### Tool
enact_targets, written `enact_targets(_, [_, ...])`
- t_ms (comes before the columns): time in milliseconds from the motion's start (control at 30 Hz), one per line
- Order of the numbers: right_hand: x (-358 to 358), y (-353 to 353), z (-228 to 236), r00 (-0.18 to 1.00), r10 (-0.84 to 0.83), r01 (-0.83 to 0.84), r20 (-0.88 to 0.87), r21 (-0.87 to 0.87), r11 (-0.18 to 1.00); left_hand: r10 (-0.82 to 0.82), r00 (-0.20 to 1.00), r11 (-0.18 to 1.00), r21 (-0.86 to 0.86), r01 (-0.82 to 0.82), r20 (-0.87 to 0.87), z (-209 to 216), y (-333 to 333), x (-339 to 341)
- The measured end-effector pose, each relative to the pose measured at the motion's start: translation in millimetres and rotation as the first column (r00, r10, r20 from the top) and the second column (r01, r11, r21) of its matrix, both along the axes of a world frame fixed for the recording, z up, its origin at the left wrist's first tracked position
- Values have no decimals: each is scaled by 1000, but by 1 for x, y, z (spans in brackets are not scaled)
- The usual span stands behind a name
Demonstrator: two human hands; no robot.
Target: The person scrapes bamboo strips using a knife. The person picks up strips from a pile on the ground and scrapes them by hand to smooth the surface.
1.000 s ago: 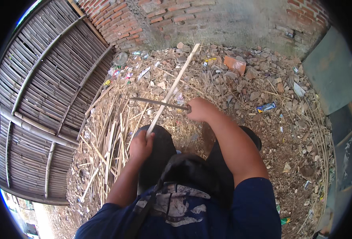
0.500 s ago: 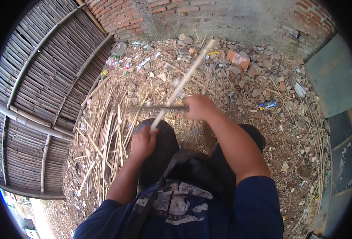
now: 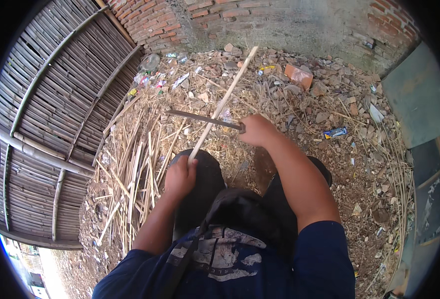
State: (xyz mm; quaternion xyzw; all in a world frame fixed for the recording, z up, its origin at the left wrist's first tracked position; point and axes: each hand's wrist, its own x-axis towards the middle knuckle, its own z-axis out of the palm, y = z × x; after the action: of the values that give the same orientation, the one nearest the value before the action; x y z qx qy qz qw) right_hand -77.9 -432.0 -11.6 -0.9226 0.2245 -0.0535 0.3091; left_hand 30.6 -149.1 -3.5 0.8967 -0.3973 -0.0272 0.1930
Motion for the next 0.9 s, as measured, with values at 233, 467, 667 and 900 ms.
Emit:
enact_targets(233, [6,-21,-15,990,-136,138,-30,103,985,-12,999,999,-47,10,-43,1,-2,2])
enact_targets(467, [0,17,20,995,59,-71,-79,-152,986,-47,998,998,-29,49,50,4,10,0])
enact_targets(667, [-9,-57,-24,937,-318,291,147,180,940,-87,995,993,-79,83,-45,2,6,8])
enact_targets(900, [-14,10,30,992,80,-95,-95,-161,982,-76,967,997,-46,67,-244,21,36,19])
